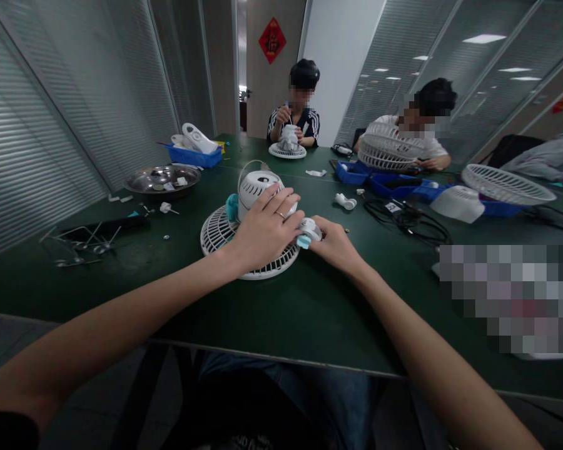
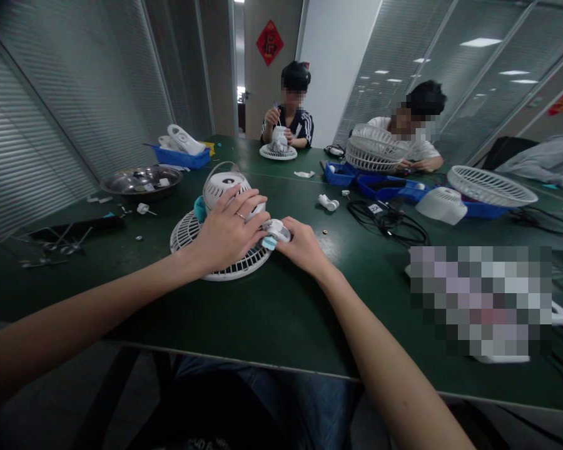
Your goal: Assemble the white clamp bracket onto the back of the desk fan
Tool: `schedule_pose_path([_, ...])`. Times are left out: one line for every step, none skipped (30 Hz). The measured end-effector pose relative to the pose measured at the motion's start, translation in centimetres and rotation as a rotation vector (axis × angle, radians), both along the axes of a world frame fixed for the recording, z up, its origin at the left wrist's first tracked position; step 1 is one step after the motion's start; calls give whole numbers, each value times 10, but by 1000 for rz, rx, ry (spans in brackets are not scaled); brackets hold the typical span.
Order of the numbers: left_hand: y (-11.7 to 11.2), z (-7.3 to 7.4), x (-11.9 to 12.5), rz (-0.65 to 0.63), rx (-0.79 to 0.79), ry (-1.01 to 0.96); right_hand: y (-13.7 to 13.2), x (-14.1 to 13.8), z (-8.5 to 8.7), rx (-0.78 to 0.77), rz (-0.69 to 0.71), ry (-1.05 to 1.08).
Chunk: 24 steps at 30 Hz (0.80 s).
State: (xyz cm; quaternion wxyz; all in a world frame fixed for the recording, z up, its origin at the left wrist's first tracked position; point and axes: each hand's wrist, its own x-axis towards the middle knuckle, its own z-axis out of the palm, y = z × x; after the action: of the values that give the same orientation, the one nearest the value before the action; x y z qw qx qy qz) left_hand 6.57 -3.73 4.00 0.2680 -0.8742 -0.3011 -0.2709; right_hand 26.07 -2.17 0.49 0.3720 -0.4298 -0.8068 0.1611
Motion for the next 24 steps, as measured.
schedule_pose_path([0,0,-1,-6,0,-5,1,1,-1,-1,-10,-8])
schedule_pose_path([0,0,-1,-10,-2,-11,2,2,-1,-6,-13,-18])
schedule_pose_path([0,0,-1,-14,-5,-16,2,3,0,-15,-5,-26])
schedule_pose_path([0,-1,-2,-18,-10,-17,1,4,2,-30,15,-35])
schedule_pose_path([0,-1,-3,-22,-17,-15,-1,4,4,-48,38,-49])
schedule_pose_path([0,-1,-3,-25,-22,-11,-3,5,7,-68,62,-67])
schedule_pose_path([1,-1,-4,-28,-25,-9,-5,6,9,-88,82,-86])
schedule_pose_path([1,-1,-6,-32,-27,-7,-8,6,12,-103,98,-103])
schedule_pose_path([2,-1,-7,-38,-30,-4,-10,7,14,-113,108,-114])
schedule_pose_path([2,-1,-8,-47,-34,1,-11,8,15,-118,112,-119])
schedule_pose_path([3,0,-10,-61,-42,7,-12,8,16,-119,114,-119])
schedule_pose_path([3,0,-12,-78,-54,12,-13,8,17,-116,119,-115])
schedule_pose_path([3,1,-13,-94,-70,16,-13,7,17,-108,122,-114])
schedule_pose_path([2,2,-14,-107,-86,17,-13,7,17,-93,120,-118])
schedule_pose_path([1,2,-15,-114,-100,15,-13,6,17,-72,112,-130])
schedule_pose_path([1,3,-16,-115,-113,12,-13,5,16,-44,98,-146])
schedule_pose_path([-1,4,-16,-112,-123,7,-13,4,16,-12,80,-166])
schedule_pose_path([-2,4,-16,-107,-130,2,-12,3,15,20,60,-189])
schedule_pose_path([-2,5,-16,-104,-135,-4,-12,2,14,46,43,-214])
schedule_pose_path([-3,5,-15,-103,-140,-9,-12,2,14,65,32,-239])
schedule_pose_path([-3,6,-15,-106,-144,-12,-12,1,13,76,26,-266])
schedule_pose_path([-4,6,-15,-109,-149,-14,-12,0,12,85,21,-292])
schedule_pose_path([-4,6,-15,-111,-152,-14,-13,0,12,91,20,-316])
schedule_pose_path([-3,6,-15,-113,-154,-17,-13,-1,11,93,22,-336])
